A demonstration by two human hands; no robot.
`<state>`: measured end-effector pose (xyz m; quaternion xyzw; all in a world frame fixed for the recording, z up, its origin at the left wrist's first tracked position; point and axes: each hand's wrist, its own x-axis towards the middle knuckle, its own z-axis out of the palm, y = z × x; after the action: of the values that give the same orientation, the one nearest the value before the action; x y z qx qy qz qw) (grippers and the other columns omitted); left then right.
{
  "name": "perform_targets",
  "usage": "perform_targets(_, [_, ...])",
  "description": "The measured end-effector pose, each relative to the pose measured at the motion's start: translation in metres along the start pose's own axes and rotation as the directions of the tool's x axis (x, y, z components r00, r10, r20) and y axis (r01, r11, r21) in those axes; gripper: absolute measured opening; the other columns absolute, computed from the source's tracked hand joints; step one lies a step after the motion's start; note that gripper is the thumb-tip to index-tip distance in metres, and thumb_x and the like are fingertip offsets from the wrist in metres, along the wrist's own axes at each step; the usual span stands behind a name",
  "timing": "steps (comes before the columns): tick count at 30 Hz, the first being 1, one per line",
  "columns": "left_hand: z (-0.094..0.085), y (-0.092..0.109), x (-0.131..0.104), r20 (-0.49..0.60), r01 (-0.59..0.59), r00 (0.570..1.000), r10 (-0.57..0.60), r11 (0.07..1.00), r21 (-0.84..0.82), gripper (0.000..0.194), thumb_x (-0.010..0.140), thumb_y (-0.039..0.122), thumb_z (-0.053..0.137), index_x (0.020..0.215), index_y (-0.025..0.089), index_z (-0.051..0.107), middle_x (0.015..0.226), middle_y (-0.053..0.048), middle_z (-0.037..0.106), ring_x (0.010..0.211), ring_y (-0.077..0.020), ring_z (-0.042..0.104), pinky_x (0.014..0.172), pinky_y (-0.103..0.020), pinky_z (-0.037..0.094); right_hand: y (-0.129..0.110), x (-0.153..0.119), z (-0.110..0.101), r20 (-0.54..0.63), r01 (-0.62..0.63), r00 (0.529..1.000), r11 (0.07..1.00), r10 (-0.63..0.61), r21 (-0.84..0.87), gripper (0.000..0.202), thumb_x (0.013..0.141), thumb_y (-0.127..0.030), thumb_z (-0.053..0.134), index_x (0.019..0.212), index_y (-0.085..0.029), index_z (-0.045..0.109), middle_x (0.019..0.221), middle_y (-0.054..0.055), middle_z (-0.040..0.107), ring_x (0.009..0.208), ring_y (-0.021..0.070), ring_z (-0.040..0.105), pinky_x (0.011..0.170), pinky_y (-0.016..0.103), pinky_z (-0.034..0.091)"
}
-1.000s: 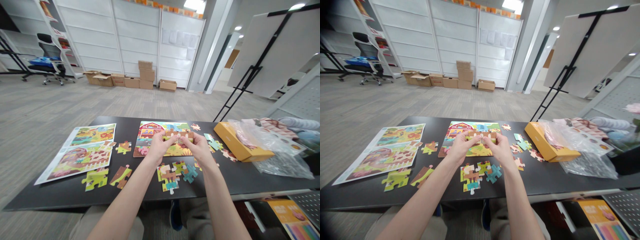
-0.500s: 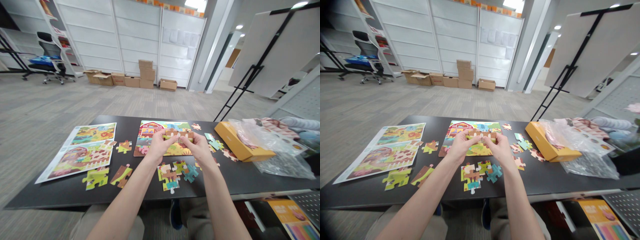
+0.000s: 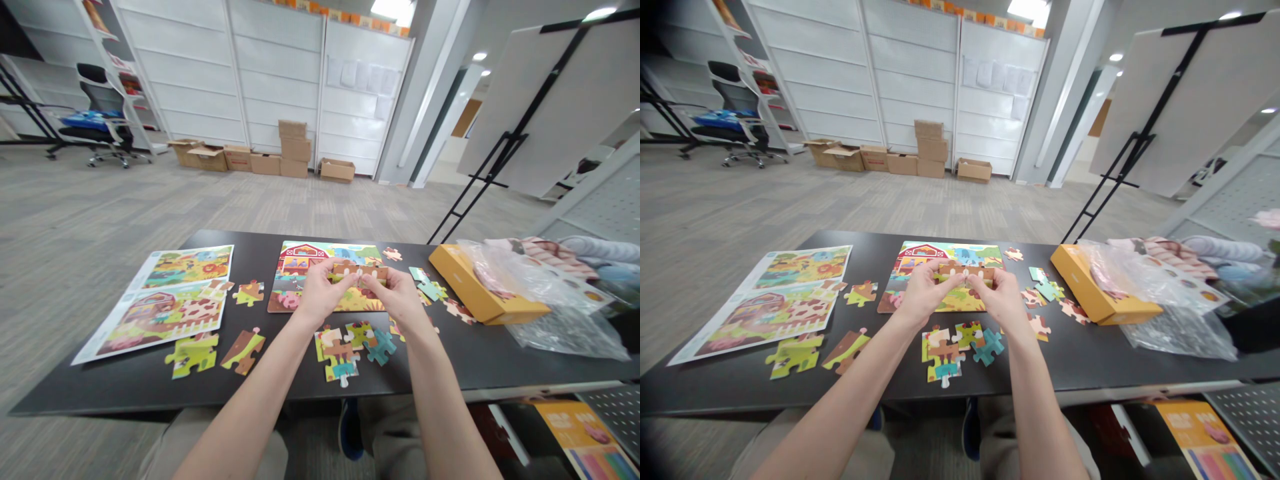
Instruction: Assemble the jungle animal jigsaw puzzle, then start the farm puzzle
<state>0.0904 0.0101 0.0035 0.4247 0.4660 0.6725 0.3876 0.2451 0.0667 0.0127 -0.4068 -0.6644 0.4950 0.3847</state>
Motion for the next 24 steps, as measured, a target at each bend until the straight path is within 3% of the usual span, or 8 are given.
perform_targets(7, [-0.0011, 0.0036, 0.0003, 0.145, 0.096, 0.987, -0.076, 0.986, -0.138, 0.04, 0.066, 0.035, 0.088, 0.097, 0.015, 0.072, 0.089, -0.005, 0.076, 0.077, -0.0168, 0.07, 0.075, -0.029, 0.056, -0.0025, -0.0003, -0.0056, 0.001, 0.083, 0.997, 0.996, -0.083, 0.021, 0.043, 0.074, -0.058, 0.078, 0.083, -0.017, 0.07, 0.08, 0.006, 0.075, 0.068, 0.0193, 0.069, 0.065, 0.031, 0.058])
perform_targets(12, [-0.0015, 0.0042, 0.0009, 0.12, 0.139, 0.985, -0.126, 0.985, -0.102, 0.039, 0.062, 0.036, 0.091, 0.089, 0.015, 0.073, 0.082, -0.005, 0.075, 0.069, -0.0142, 0.066, 0.069, -0.027, 0.053, -0.0018, -0.0006, -0.0072, 0.012, 0.132, 0.991, 0.991, -0.133, 0.037, 0.041, 0.076, -0.057, 0.076, 0.087, -0.018, 0.07, 0.083, 0.006, 0.076, 0.07, 0.0193, 0.069, 0.068, 0.032, 0.058])
perform_targets(19, [-0.0069, 0.0033, 0.0008, 0.16, 0.096, 0.983, -0.088, 0.994, -0.044, 0.035, 0.067, 0.039, 0.087, 0.089, 0.014, 0.076, 0.08, -0.005, 0.074, 0.074, -0.0174, 0.069, 0.071, -0.029, 0.055, 0.0019, -0.001, -0.0083, 0.062, 0.108, 0.992, 0.994, -0.107, -0.011, 0.04, 0.075, -0.057, 0.077, 0.08, -0.019, 0.068, 0.077, 0.005, 0.073, 0.069, 0.0197, 0.067, 0.065, 0.033, 0.056])
perform_targets(24, [-0.0066, 0.0067, -0.0017, 0.146, 0.08, 0.987, -0.07, 0.995, -0.062, 0.034, 0.067, 0.037, 0.087, 0.09, 0.015, 0.077, 0.08, -0.004, 0.075, 0.071, -0.0163, 0.069, 0.07, -0.028, 0.055, 0.0004, -0.0012, -0.0026, 0.034, 0.099, 0.995, 0.991, -0.096, -0.093, 0.042, 0.076, -0.059, 0.076, 0.078, -0.017, 0.069, 0.074, 0.006, 0.072, 0.064, 0.0191, 0.066, 0.059, 0.03, 0.053])
